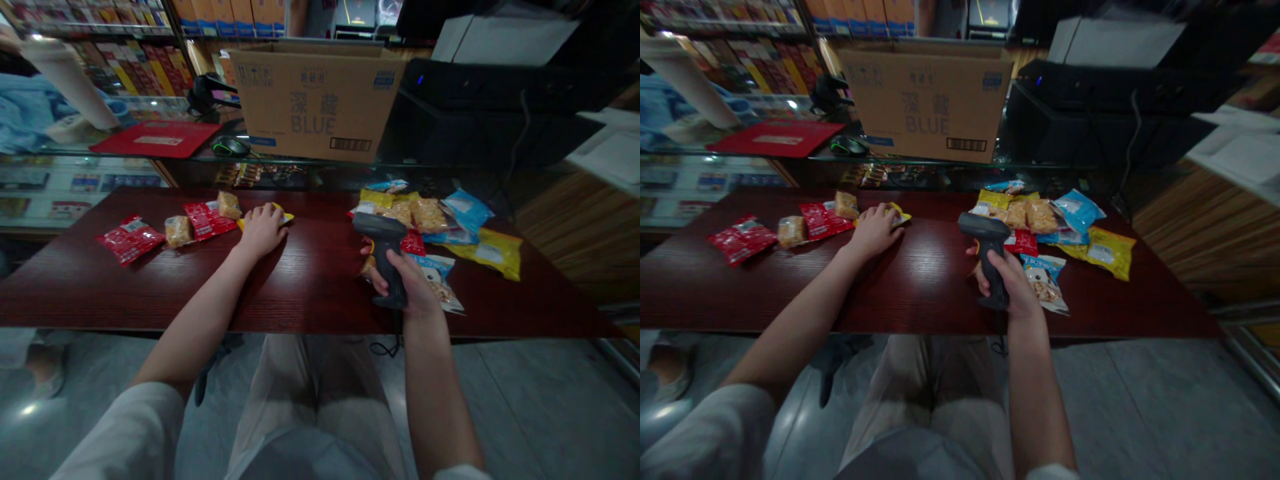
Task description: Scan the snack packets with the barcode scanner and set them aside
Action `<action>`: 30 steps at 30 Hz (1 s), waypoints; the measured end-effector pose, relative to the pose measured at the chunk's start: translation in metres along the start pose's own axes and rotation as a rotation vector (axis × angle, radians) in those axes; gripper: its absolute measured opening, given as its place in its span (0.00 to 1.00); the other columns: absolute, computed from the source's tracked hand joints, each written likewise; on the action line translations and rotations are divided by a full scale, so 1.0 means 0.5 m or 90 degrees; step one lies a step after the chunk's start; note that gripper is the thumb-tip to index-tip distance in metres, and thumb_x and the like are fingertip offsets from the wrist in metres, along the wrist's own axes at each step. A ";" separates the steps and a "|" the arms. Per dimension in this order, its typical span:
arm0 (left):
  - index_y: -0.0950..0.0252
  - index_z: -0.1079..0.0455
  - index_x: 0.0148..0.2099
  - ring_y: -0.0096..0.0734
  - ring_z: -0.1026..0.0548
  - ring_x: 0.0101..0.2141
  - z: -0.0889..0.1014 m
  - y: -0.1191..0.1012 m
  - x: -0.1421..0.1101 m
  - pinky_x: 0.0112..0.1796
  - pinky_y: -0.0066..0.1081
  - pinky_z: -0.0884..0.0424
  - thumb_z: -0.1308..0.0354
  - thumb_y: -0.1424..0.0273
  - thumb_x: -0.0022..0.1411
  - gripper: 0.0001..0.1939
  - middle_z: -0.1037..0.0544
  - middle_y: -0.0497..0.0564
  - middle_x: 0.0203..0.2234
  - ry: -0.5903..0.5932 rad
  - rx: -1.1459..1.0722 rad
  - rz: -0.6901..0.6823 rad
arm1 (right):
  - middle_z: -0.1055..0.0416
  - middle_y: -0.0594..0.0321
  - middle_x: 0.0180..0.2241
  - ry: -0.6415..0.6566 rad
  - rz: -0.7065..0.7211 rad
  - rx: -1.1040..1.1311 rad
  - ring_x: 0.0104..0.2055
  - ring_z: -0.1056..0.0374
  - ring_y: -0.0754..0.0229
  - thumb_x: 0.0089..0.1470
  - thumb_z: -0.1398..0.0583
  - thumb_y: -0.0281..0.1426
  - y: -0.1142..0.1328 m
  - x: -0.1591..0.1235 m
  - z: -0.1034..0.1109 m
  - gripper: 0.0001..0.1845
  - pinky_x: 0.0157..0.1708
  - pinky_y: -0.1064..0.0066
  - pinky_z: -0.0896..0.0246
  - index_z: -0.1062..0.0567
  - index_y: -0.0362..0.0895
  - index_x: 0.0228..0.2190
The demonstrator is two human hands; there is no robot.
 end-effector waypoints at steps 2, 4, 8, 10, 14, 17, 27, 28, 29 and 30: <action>0.68 0.33 0.59 0.64 0.31 0.55 0.006 0.038 -0.002 0.49 0.56 0.30 0.51 0.65 0.66 0.22 0.31 0.70 0.57 0.009 0.013 0.072 | 0.23 0.59 0.34 -0.011 0.012 0.004 0.17 0.48 0.71 0.50 0.33 0.46 0.007 0.000 0.006 0.22 0.12 0.75 0.54 0.27 0.47 0.42; 0.70 0.32 0.58 0.67 0.31 0.54 0.009 0.063 -0.005 0.47 0.56 0.29 0.53 0.67 0.66 0.22 0.31 0.72 0.56 0.011 0.021 0.116 | 0.26 0.61 0.28 -0.020 0.023 0.007 0.16 0.49 0.70 0.49 0.33 0.47 0.017 -0.001 0.016 0.23 0.12 0.75 0.56 0.27 0.46 0.42; 0.71 0.32 0.58 0.68 0.31 0.55 0.013 0.078 -0.003 0.49 0.58 0.32 0.55 0.70 0.65 0.22 0.30 0.73 0.54 -0.024 0.035 0.152 | 0.32 0.66 0.21 -0.042 0.027 0.009 0.15 0.49 0.70 0.51 0.34 0.48 0.039 -0.006 0.052 0.22 0.12 0.76 0.57 0.27 0.45 0.39; 0.73 0.31 0.57 0.68 0.32 0.56 0.016 0.075 -0.001 0.52 0.61 0.36 0.56 0.71 0.65 0.22 0.29 0.74 0.54 -0.044 0.037 0.168 | 0.30 0.66 0.23 -0.076 0.036 0.018 0.16 0.48 0.70 0.48 0.32 0.47 0.055 -0.009 0.077 0.22 0.12 0.76 0.56 0.29 0.46 0.38; 0.74 0.30 0.54 0.69 0.35 0.59 0.023 0.033 0.010 0.59 0.67 0.47 0.54 0.71 0.65 0.20 0.29 0.74 0.54 -0.057 0.044 0.171 | 0.37 0.72 0.17 -0.101 0.036 0.049 0.15 0.47 0.69 0.45 0.29 0.45 0.073 -0.011 0.116 0.23 0.12 0.77 0.55 0.33 0.48 0.33; 0.73 0.31 0.55 0.65 0.33 0.58 0.020 -0.066 0.029 0.59 0.62 0.44 0.49 0.64 0.65 0.22 0.29 0.72 0.56 -0.035 -0.038 0.058 | 0.42 0.74 0.14 -0.069 0.017 0.057 0.13 0.49 0.68 0.48 0.31 0.47 0.065 -0.007 0.133 0.23 0.12 0.77 0.57 0.34 0.48 0.33; 0.71 0.42 0.58 0.53 0.27 0.55 -0.032 -0.371 0.069 0.55 0.47 0.32 0.37 0.56 0.60 0.33 0.32 0.72 0.57 0.102 -0.537 -0.022 | 0.42 0.75 0.13 0.016 0.003 0.081 0.12 0.52 0.67 0.49 0.33 0.51 0.048 -0.017 0.141 0.26 0.11 0.75 0.58 0.30 0.45 0.41; 0.72 0.43 0.58 0.55 0.29 0.57 -0.035 -0.380 0.068 0.56 0.48 0.33 0.36 0.56 0.58 0.35 0.34 0.74 0.59 0.095 -0.542 -0.005 | 0.40 0.74 0.14 0.011 0.009 0.084 0.13 0.52 0.68 0.49 0.33 0.50 0.051 -0.018 0.139 0.27 0.10 0.75 0.58 0.30 0.45 0.42; 0.72 0.44 0.59 0.56 0.29 0.58 -0.038 -0.387 0.068 0.57 0.49 0.34 0.35 0.57 0.57 0.36 0.35 0.75 0.59 0.089 -0.556 0.004 | 0.37 0.72 0.16 0.005 0.017 0.087 0.13 0.52 0.68 0.49 0.33 0.49 0.053 -0.019 0.137 0.26 0.10 0.75 0.58 0.30 0.45 0.42; 0.72 0.44 0.59 0.56 0.30 0.58 -0.042 -0.394 0.068 0.57 0.48 0.35 0.34 0.58 0.57 0.36 0.35 0.75 0.59 0.086 -0.581 0.005 | 0.33 0.70 0.19 0.001 0.024 0.089 0.13 0.52 0.70 0.49 0.33 0.49 0.055 -0.019 0.136 0.26 0.10 0.75 0.58 0.30 0.45 0.42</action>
Point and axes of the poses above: each hand's wrist, its own x-axis towards the middle knuckle, its own z-axis out of the back of the hand, y = z × x, the point moved 9 cm from there along x, towards the middle knuckle
